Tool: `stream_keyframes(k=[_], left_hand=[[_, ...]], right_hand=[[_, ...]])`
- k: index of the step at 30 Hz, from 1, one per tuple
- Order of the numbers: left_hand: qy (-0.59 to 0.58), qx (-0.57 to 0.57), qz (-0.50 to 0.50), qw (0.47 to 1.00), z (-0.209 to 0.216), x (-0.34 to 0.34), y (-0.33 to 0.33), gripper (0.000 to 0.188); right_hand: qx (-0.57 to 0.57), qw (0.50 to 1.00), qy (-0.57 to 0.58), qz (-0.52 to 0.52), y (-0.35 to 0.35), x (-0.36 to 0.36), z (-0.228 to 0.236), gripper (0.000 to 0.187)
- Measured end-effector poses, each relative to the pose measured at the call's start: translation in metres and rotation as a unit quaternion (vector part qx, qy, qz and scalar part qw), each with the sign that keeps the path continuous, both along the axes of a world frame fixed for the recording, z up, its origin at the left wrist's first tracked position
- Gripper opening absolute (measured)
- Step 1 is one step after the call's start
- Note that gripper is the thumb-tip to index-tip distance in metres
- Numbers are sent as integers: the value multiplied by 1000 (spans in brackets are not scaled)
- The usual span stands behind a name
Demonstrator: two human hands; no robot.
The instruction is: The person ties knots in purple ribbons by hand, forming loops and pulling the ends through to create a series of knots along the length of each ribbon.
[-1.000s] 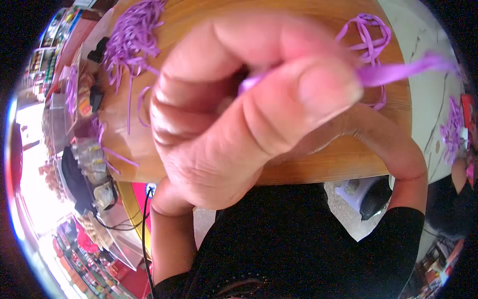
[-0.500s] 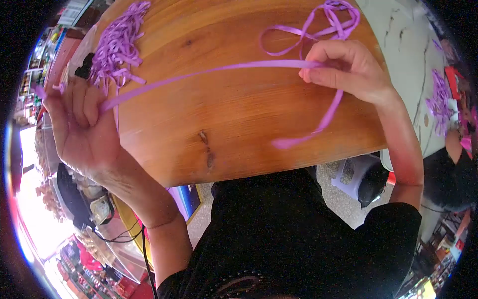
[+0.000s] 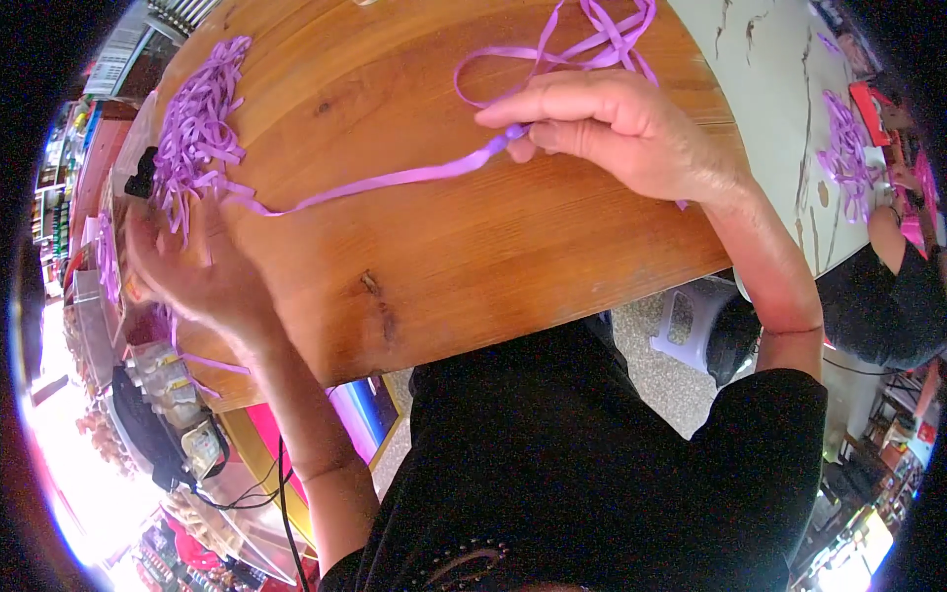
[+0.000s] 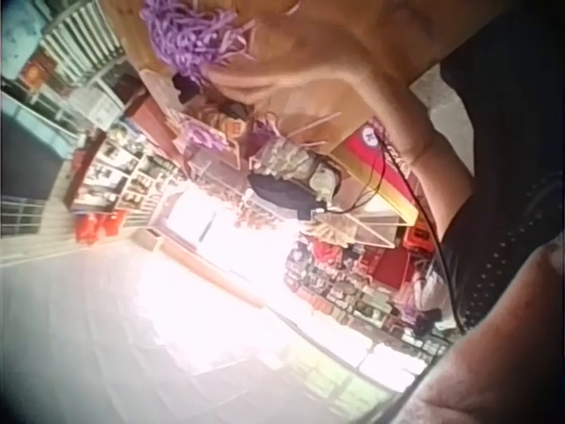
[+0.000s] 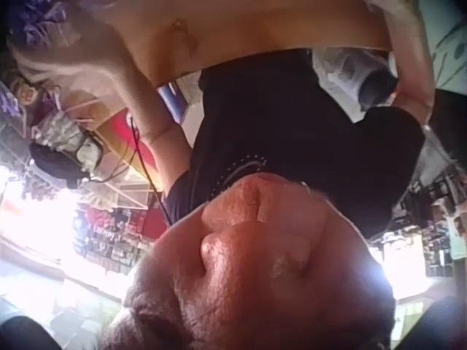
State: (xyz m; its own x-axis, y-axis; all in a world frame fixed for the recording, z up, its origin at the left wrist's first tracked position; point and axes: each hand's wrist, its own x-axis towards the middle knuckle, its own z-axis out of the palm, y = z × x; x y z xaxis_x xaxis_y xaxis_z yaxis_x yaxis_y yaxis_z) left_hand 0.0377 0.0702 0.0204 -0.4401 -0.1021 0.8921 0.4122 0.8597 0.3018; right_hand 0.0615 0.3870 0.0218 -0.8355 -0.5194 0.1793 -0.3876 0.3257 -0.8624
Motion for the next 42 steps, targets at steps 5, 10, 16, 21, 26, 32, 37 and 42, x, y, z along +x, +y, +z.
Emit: stream_keyframes(k=[5, 10, 16, 21, 26, 32, 37, 42], left_hand=[[-205, 70, -378, 900, -9, 31, 84, 51], [-300, 203, -404, 840, -18, 40, 105, 36], [-234, 89, -389, 886, -18, 37, 97, 11], [-287, 34, -388, 875, -11, 38, 76, 11], [-311, 31, -368, 876, -17, 41, 61, 11], [-337, 14, -319, 886, -22, 45, 38, 14], [-249, -164, -223, 928, -23, 38, 35, 33], [-242, -19, -353, 904, -20, 35, 67, 47]], right_hand=[[27, 990, 135, -27, -35, 2, 13, 37], [58, 986, 131, -84, -39, 12, 22, 40], [61, 992, 98, -56, -38, 18, 18, 39], [36, 994, 102, -31, -30, 16, 9, 33], [33, 994, 97, -24, -31, 18, 6, 31], [20, 995, 95, -31, -35, 16, -3, 30], [25, 998, 58, 14, -51, 4, -7, 33], [-27, 998, 47, -9, -60, 2, -8, 35]])
